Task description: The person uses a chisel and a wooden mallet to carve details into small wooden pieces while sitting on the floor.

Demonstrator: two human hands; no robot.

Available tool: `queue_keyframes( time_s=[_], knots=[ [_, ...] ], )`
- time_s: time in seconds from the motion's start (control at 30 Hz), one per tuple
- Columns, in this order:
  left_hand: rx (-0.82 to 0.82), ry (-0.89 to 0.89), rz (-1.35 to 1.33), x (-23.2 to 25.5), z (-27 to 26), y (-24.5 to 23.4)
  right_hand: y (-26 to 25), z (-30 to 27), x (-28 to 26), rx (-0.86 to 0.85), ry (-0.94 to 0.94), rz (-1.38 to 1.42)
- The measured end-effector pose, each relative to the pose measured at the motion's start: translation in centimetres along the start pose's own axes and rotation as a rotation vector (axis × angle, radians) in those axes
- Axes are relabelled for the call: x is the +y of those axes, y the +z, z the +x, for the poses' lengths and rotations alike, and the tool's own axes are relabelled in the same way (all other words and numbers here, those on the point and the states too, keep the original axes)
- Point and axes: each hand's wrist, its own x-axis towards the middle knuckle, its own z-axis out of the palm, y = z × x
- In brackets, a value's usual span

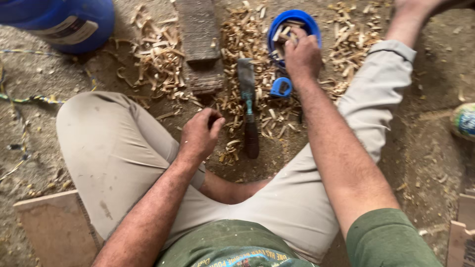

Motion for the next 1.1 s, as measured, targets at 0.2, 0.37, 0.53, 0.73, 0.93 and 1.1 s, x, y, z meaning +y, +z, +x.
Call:
queue_keyframes(
  time_s=[0.2, 0.37, 0.53, 0.73, 0.93, 1.1],
  knots=[
    [0.118, 0.193, 0.161, 0.3, -0.4, -0.2, -0.1, -0.2, -0.2, 0.03, -0.056, -0.018],
    [0.621, 0.691, 0.334, 1.8, 3.6, -1.4, -3.9, -8.5, -2.2, 0.065, -0.033, 0.378],
    [0.65, 0.621, 0.552, 5.9, 7.9, -2.5, -7.9, -19.9, -3.9, -0.128, 0.362, 0.841],
    [0.083, 0.415, -0.008, 7.9, -1.3, 0.1, -10.4, -25.0, -3.1, -0.323, 0.304, 1.389],
    [-0.121, 0.341, -0.726, 6.3, -5.4, 0.6, -11.3, -27.8, -5.2, -0.514, 0.166, 1.51],
    [-0.156, 0.318, -0.894, 4.6, -5.9, 0.0, -11.8, -28.9, -6.5, -0.628, 0.213, 1.562]
  ],
)
